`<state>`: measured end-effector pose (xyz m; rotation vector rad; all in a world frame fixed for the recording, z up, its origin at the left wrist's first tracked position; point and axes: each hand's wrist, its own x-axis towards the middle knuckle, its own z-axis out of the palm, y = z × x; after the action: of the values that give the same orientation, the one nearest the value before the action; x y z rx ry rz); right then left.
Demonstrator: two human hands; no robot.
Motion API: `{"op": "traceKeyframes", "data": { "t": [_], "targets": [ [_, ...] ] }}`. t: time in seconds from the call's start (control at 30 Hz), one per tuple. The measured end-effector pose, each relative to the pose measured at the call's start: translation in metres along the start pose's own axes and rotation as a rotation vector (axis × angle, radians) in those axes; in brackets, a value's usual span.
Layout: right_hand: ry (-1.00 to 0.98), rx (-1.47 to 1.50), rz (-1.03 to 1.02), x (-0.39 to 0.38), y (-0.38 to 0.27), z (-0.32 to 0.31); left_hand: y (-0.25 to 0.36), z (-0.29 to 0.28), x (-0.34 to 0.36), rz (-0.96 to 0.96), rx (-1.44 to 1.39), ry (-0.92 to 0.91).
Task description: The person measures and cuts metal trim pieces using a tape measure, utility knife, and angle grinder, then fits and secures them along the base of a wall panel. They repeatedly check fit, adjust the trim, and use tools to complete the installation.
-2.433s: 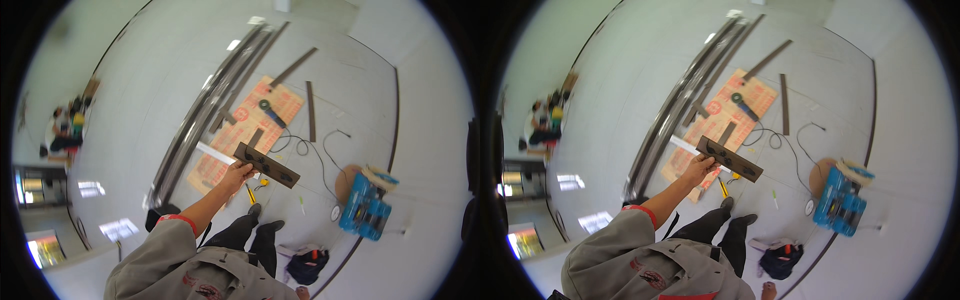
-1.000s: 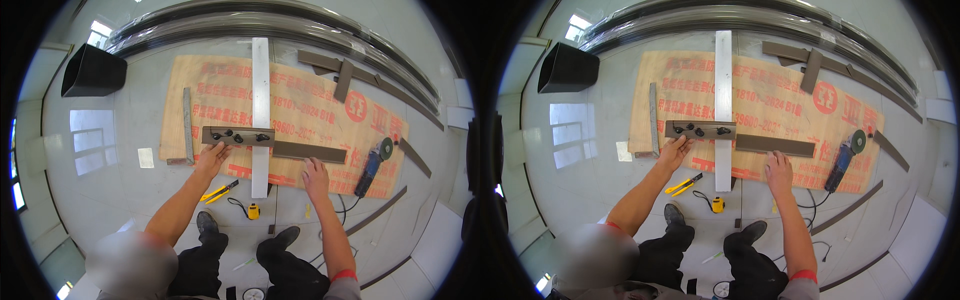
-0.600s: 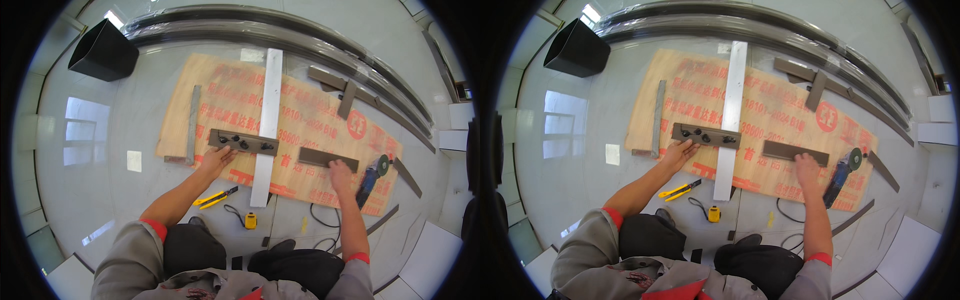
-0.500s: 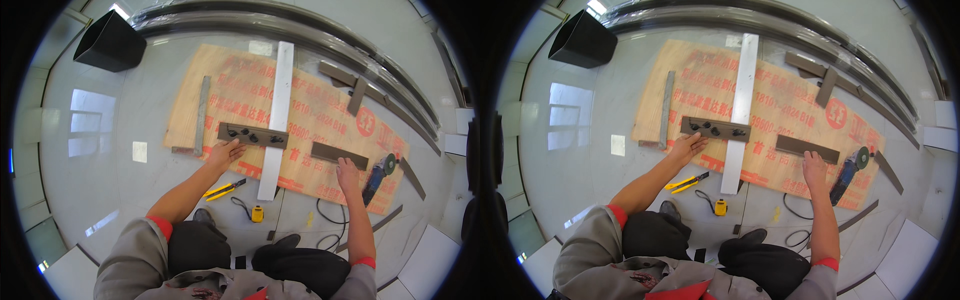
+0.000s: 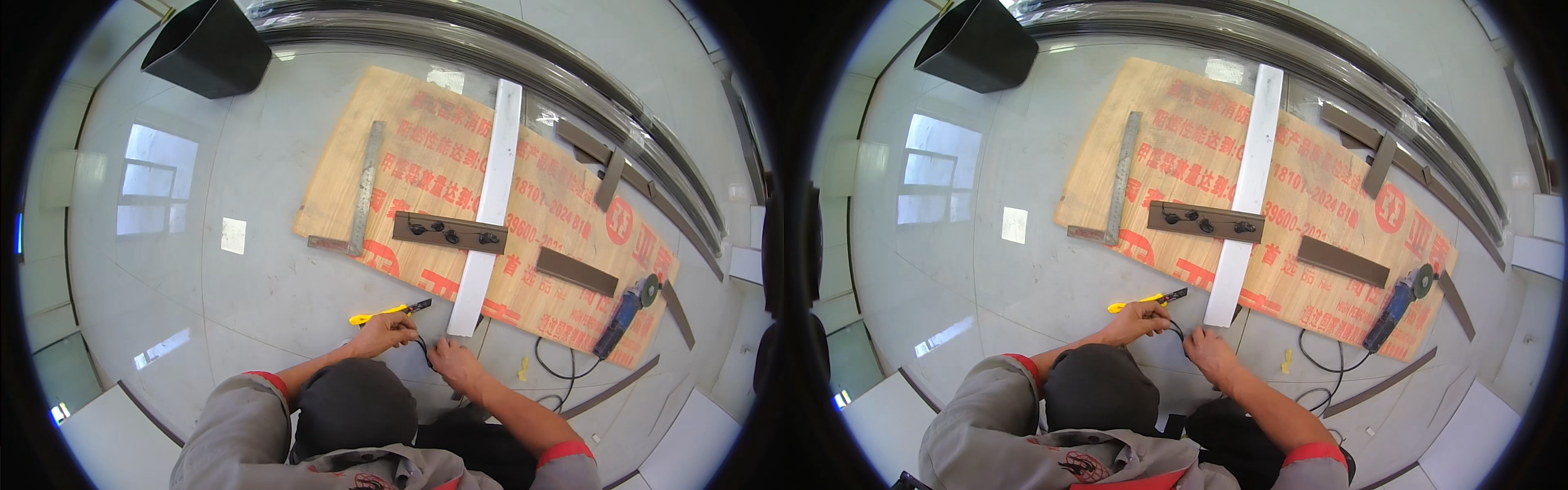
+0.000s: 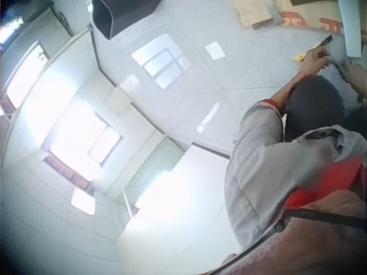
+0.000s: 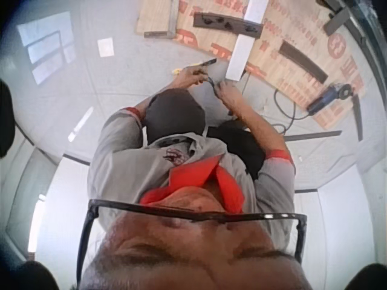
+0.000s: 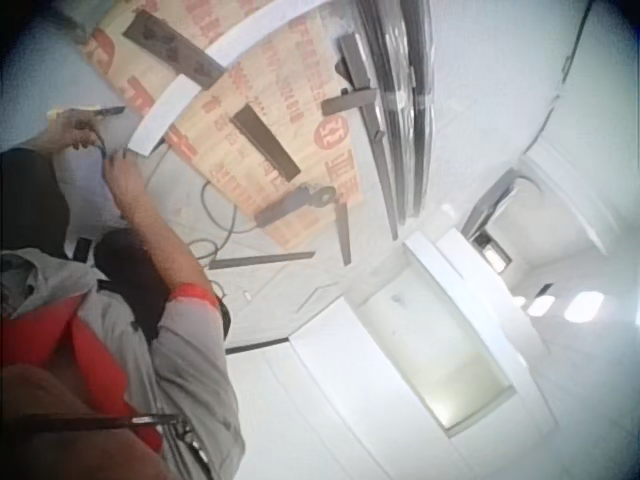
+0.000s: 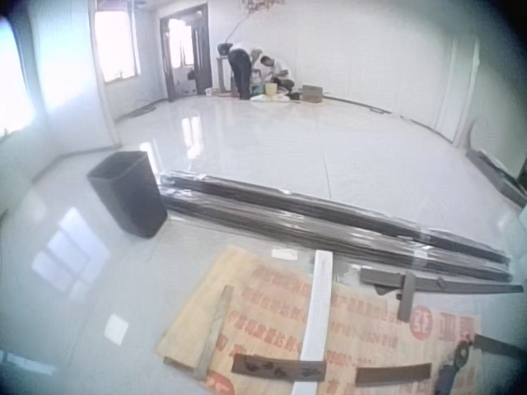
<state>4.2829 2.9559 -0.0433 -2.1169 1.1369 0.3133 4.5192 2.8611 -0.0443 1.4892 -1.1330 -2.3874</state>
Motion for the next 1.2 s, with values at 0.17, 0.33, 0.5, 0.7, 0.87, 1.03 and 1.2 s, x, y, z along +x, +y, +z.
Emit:
{"op": "traceKeyframes", "data": {
  "t": [0.17, 0.33, 0.5, 0.7, 0.87, 1.03, 1.2],
  "targets": [
    [-0.078, 0.384, 0.22, -0.004, -0.018, -0.072, 0.011, 0.006, -0.006, 0.027, 0.018, -0.284],
    [0.045, 0.636, 0.37, 0.0, -0.017, -0.112, -0.01, -0.004, 0.008, 0.057, -0.417, -0.395],
    [0.301, 0.546, 0.337, 0.021, -0.023, -0.098, -0.008, 0.006, 0.009, -0.024, -0.778, -0.252],
    [0.032, 0.706, 0.371, 0.037, -0.019, -0.132, 0.021, -0.007, 0.017, 0.084, -0.445, -0.253],
    [-0.129, 0.716, 0.347, 0.039, -0.016, -0.148, 0.032, -0.023, 0.025, 0.062, -0.194, -0.316],
    [-0.214, 1.772, 0.395, 0.023, 0.007, -0.121, 0.055, -0.019, 0.015, 0.345, -0.126, -0.38],
    [-0.26, 2.252, 0.337, 0.018, 0.003, -0.114, 0.052, -0.022, 0.025, 0.532, 0.092, -0.377]
  ]
}}
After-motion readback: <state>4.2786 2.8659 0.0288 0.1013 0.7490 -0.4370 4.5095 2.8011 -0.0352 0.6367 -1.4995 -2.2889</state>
